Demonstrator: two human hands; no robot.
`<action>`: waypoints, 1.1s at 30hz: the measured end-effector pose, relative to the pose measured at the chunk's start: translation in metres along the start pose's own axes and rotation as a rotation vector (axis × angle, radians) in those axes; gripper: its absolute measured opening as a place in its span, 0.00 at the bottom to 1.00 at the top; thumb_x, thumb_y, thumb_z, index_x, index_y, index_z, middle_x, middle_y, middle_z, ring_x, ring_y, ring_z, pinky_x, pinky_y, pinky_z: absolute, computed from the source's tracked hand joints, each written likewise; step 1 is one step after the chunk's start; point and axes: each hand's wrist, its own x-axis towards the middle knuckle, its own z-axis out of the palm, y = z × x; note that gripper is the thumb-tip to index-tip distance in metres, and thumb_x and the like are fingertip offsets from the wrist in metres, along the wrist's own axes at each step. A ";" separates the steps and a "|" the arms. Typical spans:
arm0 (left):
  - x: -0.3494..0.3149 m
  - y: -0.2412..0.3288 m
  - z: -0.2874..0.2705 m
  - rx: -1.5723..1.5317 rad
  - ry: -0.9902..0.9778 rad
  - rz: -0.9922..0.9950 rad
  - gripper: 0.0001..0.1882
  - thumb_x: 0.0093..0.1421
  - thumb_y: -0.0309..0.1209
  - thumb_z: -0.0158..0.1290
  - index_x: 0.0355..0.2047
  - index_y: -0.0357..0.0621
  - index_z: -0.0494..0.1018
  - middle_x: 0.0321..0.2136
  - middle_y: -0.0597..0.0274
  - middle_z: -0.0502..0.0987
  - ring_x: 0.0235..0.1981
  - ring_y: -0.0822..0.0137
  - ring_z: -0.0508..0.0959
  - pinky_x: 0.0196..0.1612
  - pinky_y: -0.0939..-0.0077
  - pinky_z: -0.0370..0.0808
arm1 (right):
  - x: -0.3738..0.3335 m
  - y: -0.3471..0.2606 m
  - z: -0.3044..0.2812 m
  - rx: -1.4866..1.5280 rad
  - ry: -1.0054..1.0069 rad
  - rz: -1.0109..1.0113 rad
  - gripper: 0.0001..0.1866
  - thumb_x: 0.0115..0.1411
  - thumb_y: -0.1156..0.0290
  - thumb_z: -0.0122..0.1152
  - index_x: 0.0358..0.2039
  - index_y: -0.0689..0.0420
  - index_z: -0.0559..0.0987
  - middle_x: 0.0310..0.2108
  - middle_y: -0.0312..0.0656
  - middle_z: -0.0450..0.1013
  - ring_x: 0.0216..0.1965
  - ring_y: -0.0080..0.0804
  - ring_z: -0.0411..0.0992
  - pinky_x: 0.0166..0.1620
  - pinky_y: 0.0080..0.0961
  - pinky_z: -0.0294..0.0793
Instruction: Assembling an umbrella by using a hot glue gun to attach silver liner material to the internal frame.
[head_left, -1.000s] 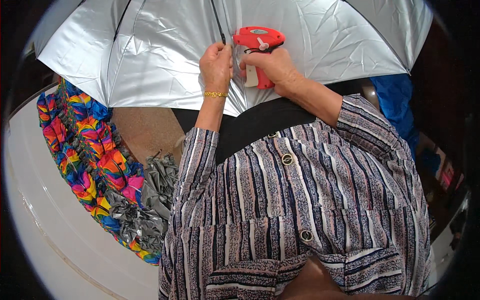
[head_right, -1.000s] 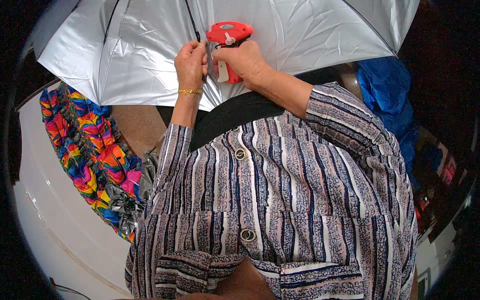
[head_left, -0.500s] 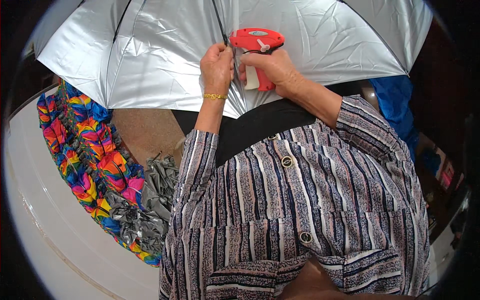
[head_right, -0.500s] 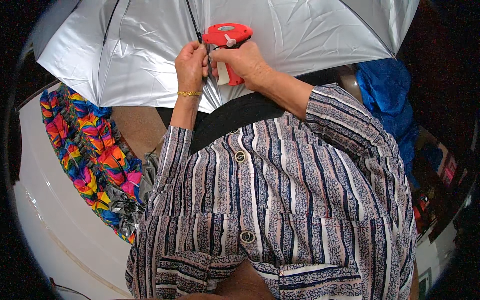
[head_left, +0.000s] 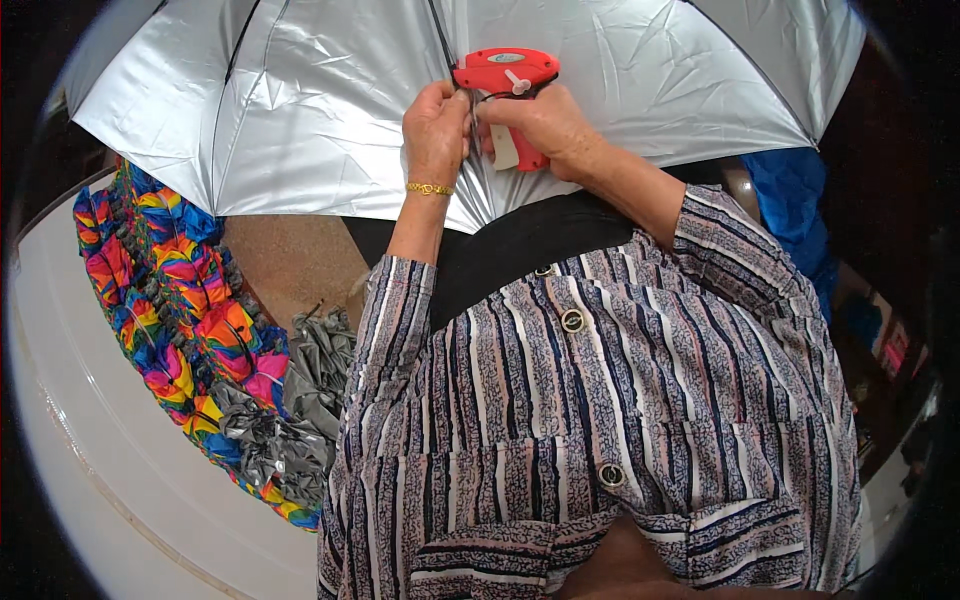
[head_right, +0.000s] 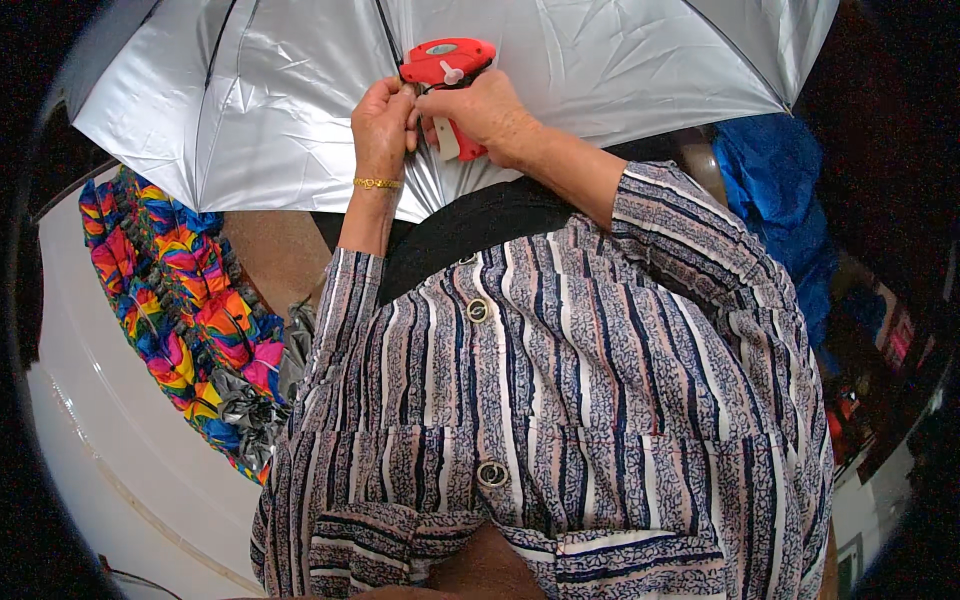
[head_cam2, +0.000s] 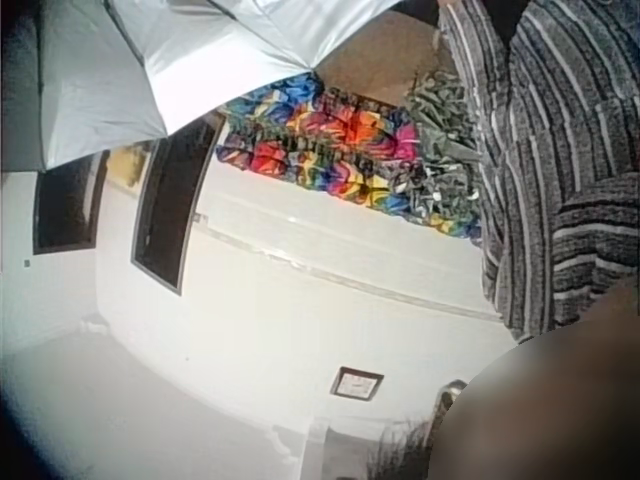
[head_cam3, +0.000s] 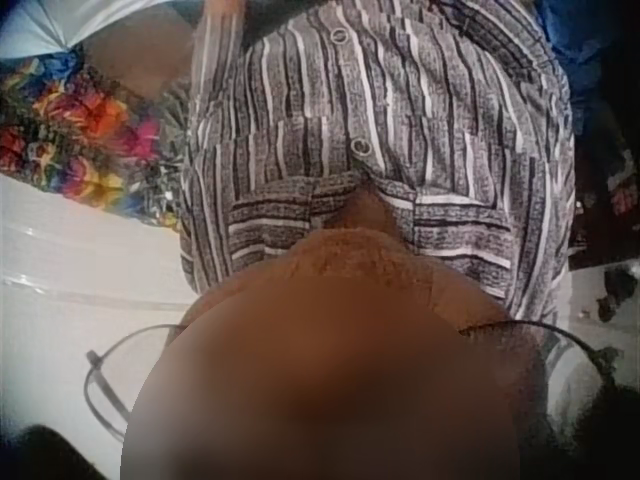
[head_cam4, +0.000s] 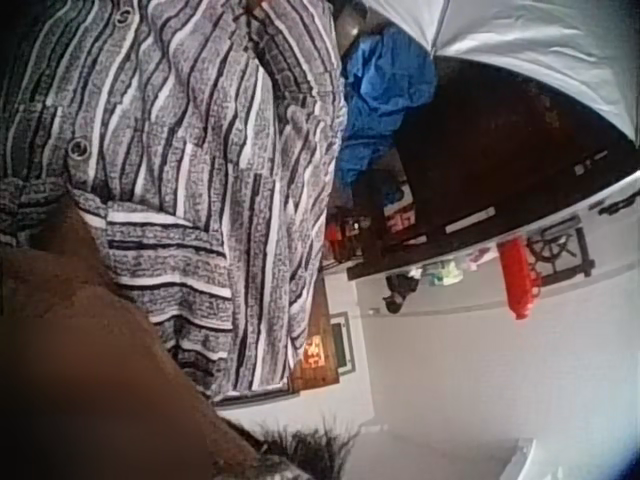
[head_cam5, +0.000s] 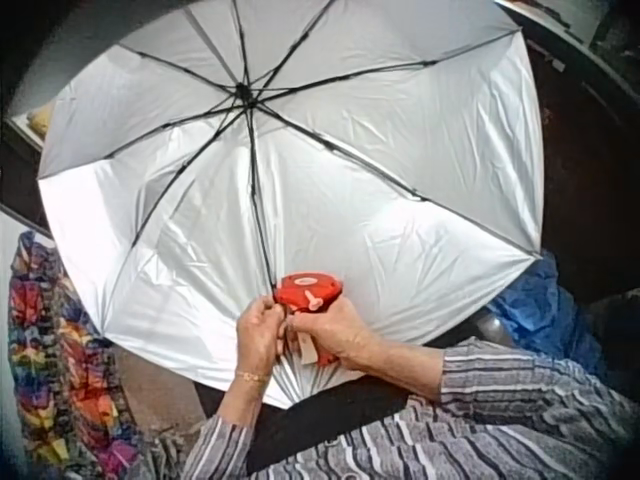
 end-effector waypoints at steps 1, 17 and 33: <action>0.000 0.000 0.000 -0.004 0.007 0.002 0.07 0.62 0.29 0.48 0.33 0.36 0.70 0.14 0.70 0.66 0.09 0.81 0.60 0.12 0.87 0.56 | 0.000 0.000 0.000 -0.031 0.004 0.010 0.08 0.46 0.70 0.60 0.20 0.63 0.77 0.17 0.40 0.73 0.19 0.25 0.72 0.22 0.21 0.69; 0.001 -0.001 -0.001 -0.011 0.050 -0.044 0.05 0.58 0.24 0.45 0.31 0.36 0.69 0.15 0.69 0.67 0.09 0.80 0.60 0.12 0.86 0.56 | -0.002 0.001 -0.004 -0.101 -0.037 0.048 0.08 0.48 0.72 0.62 0.26 0.62 0.77 0.23 0.40 0.75 0.25 0.26 0.73 0.28 0.23 0.72; 0.002 -0.006 -0.006 -0.087 0.001 0.018 0.07 0.60 0.29 0.48 0.33 0.37 0.69 0.13 0.70 0.66 0.09 0.80 0.60 0.10 0.85 0.57 | -0.003 -0.008 -0.002 0.139 -0.003 0.147 0.06 0.45 0.75 0.60 0.24 0.64 0.76 0.21 0.42 0.74 0.21 0.29 0.73 0.24 0.25 0.71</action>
